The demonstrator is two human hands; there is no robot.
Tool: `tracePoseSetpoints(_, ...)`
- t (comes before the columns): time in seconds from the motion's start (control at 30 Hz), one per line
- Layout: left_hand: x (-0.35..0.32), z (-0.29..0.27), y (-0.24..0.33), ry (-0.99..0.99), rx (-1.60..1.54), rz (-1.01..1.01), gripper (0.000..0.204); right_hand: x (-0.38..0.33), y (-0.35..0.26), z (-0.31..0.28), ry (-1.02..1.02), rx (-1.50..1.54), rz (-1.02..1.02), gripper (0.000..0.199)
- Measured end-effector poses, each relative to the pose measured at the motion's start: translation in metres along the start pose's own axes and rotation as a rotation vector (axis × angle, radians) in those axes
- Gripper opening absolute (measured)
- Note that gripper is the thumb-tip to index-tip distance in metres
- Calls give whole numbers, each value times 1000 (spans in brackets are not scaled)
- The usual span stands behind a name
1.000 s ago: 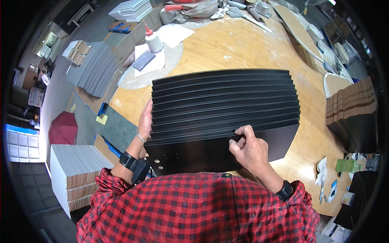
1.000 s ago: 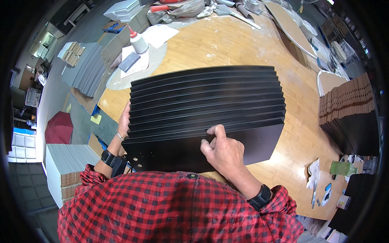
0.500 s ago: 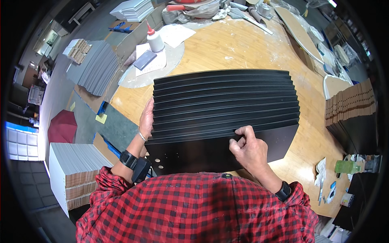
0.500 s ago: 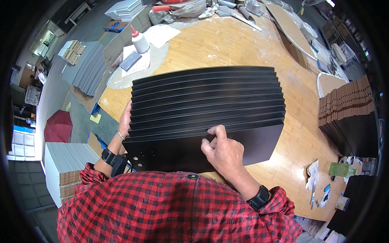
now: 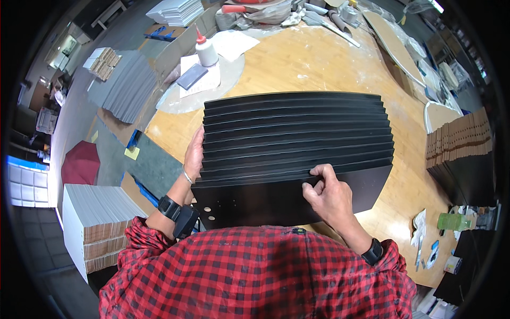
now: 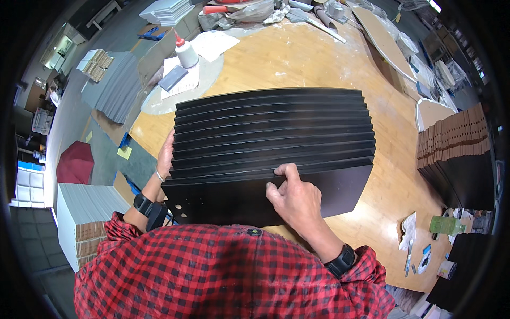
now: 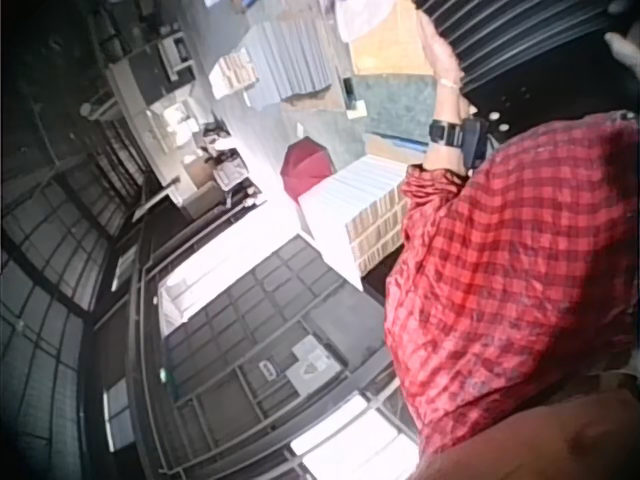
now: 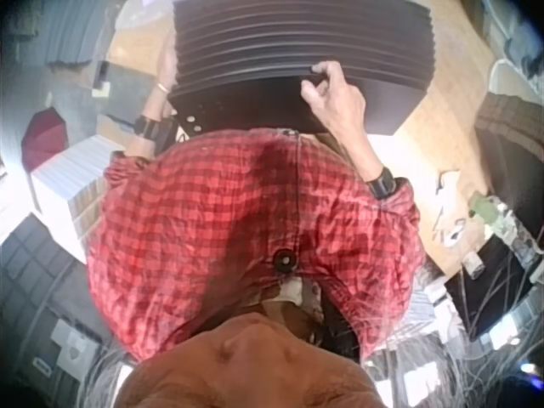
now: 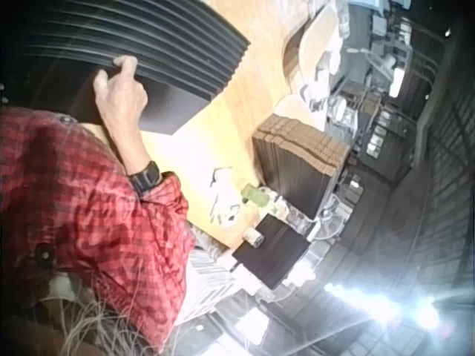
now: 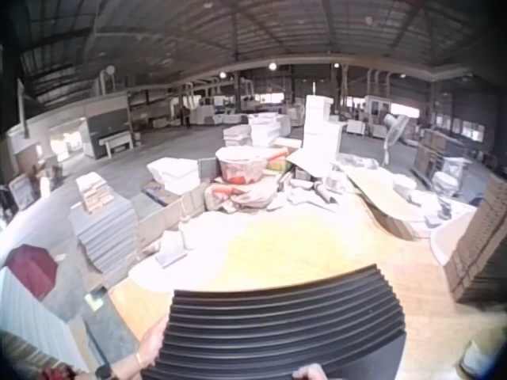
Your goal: The recorder uses a hand scraper to clean the edges of black furniture panels and then wipes the surfaces with a rag to finish them.
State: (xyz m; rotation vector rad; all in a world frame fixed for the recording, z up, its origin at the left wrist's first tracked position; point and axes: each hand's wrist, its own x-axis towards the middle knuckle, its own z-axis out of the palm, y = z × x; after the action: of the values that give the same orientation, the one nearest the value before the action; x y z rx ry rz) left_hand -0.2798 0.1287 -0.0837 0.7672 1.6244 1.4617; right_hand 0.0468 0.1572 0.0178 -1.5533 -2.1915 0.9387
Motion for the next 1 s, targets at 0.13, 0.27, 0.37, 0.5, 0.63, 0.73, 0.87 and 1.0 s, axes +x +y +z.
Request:
tracePoseSetpoints(0.13,-9,9,15,-18,-47,-13,47,2,0,1,-33,57,47,31)
tracePoseSetpoints(0.27,-15,17,27,41,21,-46,47,2,4,-3,-57,98,95,31)
tracePoseSetpoints(0.37,-8,9,15,10,-20,-35,48,1,-1,1,-44,127,108,29)
tracePoseSetpoints(0.5,-6,7,12,-10,-41,-33,48,2,-3,3,-65,147,112,28)
tracePoseSetpoints(0.63,3,-4,-5,-6,-51,-7,49,2,-5,3,-84,142,108,28)
tracePoseSetpoints(0.73,-7,17,18,-15,42,-22,49,3,3,1,-79,163,135,28)
tracePoseSetpoints(0.87,5,-6,-9,-18,-9,4,48,1,-7,1,-92,180,116,28)
tracePoseSetpoints(1.0,5,-3,-7,-33,-24,5,48,1,-2,4,-86,173,119,28)
